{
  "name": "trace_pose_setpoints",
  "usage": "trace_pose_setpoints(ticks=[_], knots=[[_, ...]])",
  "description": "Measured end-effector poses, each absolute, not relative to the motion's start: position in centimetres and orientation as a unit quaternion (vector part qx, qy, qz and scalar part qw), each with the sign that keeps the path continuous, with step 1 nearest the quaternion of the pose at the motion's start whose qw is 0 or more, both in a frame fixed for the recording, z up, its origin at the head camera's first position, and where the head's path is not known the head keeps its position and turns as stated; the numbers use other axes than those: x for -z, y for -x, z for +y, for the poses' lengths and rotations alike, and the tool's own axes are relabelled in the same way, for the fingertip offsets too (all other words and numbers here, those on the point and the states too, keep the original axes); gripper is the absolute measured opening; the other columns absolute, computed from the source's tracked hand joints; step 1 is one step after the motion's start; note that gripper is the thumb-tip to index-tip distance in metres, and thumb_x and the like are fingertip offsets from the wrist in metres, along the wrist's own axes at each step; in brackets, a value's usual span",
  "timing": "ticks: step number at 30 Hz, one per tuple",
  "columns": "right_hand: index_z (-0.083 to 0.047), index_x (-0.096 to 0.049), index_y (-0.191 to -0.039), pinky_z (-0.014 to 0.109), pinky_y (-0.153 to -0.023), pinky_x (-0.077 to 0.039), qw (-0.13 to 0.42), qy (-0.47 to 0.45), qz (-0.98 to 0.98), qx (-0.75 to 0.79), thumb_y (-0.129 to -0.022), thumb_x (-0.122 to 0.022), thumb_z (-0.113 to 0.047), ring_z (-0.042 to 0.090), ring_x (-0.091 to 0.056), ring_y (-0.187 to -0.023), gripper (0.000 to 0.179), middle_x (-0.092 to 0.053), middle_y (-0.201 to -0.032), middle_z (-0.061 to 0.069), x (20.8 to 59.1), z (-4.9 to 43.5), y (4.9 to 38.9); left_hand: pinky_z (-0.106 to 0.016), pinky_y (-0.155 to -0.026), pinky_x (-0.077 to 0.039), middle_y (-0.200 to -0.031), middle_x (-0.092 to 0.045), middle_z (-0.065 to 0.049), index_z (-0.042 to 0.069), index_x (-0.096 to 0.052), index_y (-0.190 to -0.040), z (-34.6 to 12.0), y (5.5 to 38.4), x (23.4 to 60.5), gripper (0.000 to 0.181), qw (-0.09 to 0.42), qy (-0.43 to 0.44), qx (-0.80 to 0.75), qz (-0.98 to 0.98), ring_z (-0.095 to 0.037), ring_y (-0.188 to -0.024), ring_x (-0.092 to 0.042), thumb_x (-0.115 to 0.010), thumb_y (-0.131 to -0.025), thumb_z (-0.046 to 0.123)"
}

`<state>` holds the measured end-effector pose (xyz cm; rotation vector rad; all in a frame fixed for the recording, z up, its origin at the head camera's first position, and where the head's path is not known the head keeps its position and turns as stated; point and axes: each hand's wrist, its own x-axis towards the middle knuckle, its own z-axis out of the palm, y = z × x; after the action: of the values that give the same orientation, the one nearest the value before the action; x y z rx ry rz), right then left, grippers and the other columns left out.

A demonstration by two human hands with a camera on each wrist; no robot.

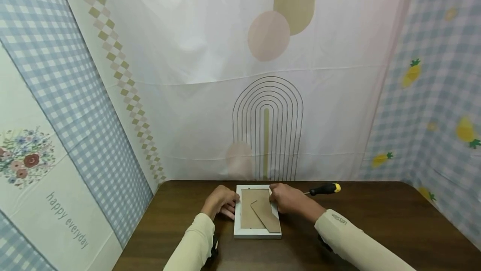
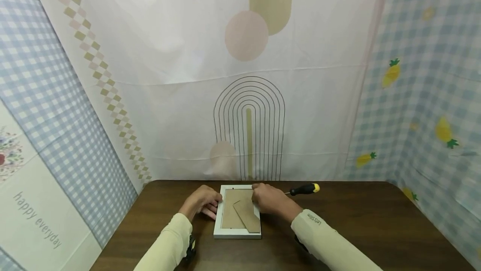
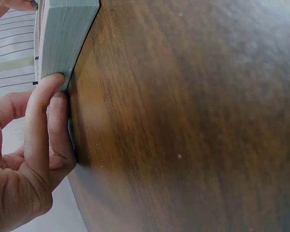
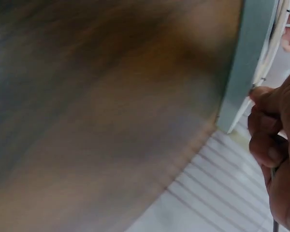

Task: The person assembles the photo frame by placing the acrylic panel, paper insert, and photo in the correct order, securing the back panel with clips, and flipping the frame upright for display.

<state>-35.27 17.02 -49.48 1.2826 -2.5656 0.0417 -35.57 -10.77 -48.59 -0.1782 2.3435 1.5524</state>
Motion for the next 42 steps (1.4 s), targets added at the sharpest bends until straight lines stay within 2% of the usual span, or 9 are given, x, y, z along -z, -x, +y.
trace_pose_setpoints(ticks=[5, 8, 12, 16, 25, 30, 35, 38, 42], knots=[[-0.014, -0.081, -0.081, 0.014, -0.063, -0.014, 0.196, -0.506, -0.837, -0.067, -0.091, -0.074, 0.014, 0.001, -0.014, -0.076, 0.031, -0.036, -0.072, -0.004, 50.7, 18.6, 36.2, -0.041, -0.066, -0.076, -0.107, -0.073, -0.028, -0.014, -0.072, -0.117, -10.7, 35.5, 48.8, 0.03, 0.162, 0.058, -0.547, 0.819, -0.034, -0.077, -0.08, -0.073, -0.097, 0.007], [-0.013, -0.087, -0.091, 0.01, -0.061, -0.018, 0.203, -0.515, -0.827, -0.096, -0.089, -0.076, 0.014, -0.003, -0.017, -0.076, 0.03, -0.043, -0.073, -0.004, 51.1, 19.2, 36.5, -0.041, -0.066, -0.076, -0.107, -0.074, -0.029, -0.014, -0.071, -0.117, -10.5, 35.5, 48.9, 0.029, 0.163, 0.061, -0.547, 0.819, -0.035, -0.077, -0.08, -0.073, -0.097, 0.007], [-0.007, -0.09, -0.104, 0.004, -0.06, -0.034, 0.189, -0.512, -0.827, -0.138, -0.09, -0.075, 0.015, -0.006, -0.03, -0.074, 0.03, -0.055, -0.076, 0.0, 51.5, 19.7, 36.5, -0.041, -0.065, -0.076, -0.106, -0.073, -0.028, -0.014, -0.071, -0.116, -10.4, 35.4, 48.9, 0.027, 0.164, 0.064, -0.549, 0.817, -0.034, -0.075, -0.08, -0.073, -0.096, 0.005], [-0.004, -0.09, -0.106, 0.004, -0.06, -0.043, 0.187, -0.512, -0.822, -0.163, -0.09, -0.075, 0.016, -0.007, -0.037, -0.073, 0.03, -0.06, -0.078, 0.001, 51.7, 20.1, 36.7, -0.041, -0.066, -0.076, -0.106, -0.073, -0.027, -0.011, -0.071, -0.114, -10.2, 35.5, 48.8, 0.024, 0.168, 0.066, -0.554, 0.813, -0.03, -0.074, -0.076, -0.073, -0.096, 0.004], [-0.006, -0.09, -0.107, 0.004, -0.058, -0.033, 0.168, -0.506, -0.829, -0.17, -0.091, -0.075, 0.015, -0.007, -0.031, -0.073, 0.03, -0.058, -0.077, -0.001, 51.7, 20.3, 37.1, -0.04, -0.066, -0.076, -0.103, -0.072, -0.026, -0.009, -0.069, -0.111, -10.2, 35.4, 48.5, 0.02, 0.168, 0.071, -0.555, 0.811, -0.028, -0.072, -0.074, -0.074, -0.095, 0.002], [-0.01, -0.09, -0.097, 0.009, -0.06, -0.021, 0.178, -0.533, -0.815, -0.139, -0.088, -0.073, 0.017, -0.003, -0.022, -0.074, 0.033, -0.044, -0.073, -0.005, 51.2, 19.8, 37.4, -0.041, -0.067, -0.076, -0.106, -0.072, -0.027, -0.011, -0.07, -0.113, -10.5, 35.6, 48.5, 0.023, 0.172, 0.074, -0.557, 0.809, -0.03, -0.074, -0.075, -0.075, -0.095, 0.003], [-0.016, -0.073, -0.074, 0.011, -0.061, -0.013, 0.182, -0.554, -0.807, -0.093, -0.082, -0.074, 0.017, -0.002, -0.017, -0.074, 0.033, -0.031, -0.077, -0.008, 50.8, 19.2, 37.7, -0.042, -0.067, -0.077, -0.109, -0.072, -0.029, -0.014, -0.069, -0.118, -10.8, 35.8, 48.5, 0.028, 0.179, 0.072, -0.558, 0.807, -0.033, -0.075, -0.077, -0.073, -0.096, 0.003], [-0.016, -0.067, -0.069, 0.011, -0.06, -0.012, 0.181, -0.556, -0.808, -0.07, -0.081, -0.076, 0.016, -0.002, -0.016, -0.073, 0.035, -0.031, -0.077, -0.008, 50.6, 19.0, 37.6, -0.042, -0.066, -0.076, -0.109, -0.072, -0.03, -0.015, -0.069, -0.119, -10.8, 35.8, 48.5, 0.03, 0.181, 0.071, -0.558, 0.807, -0.033, -0.073, -0.078, -0.073, -0.095, 0.003], [-0.019, -0.068, -0.072, 0.013, -0.059, -0.012, 0.174, -0.545, -0.82, -0.029, -0.085, -0.075, 0.013, 0.0, -0.019, -0.071, 0.035, -0.036, -0.076, -0.006, 50.1, 18.7, 37.3, -0.041, -0.065, -0.076, -0.108, -0.072, -0.029, -0.014, -0.07, -0.117, -10.9, 35.9, 48.5, 0.029, 0.176, 0.07, -0.556, 0.809, -0.034, -0.073, -0.079, -0.074, -0.095, 0.004]])
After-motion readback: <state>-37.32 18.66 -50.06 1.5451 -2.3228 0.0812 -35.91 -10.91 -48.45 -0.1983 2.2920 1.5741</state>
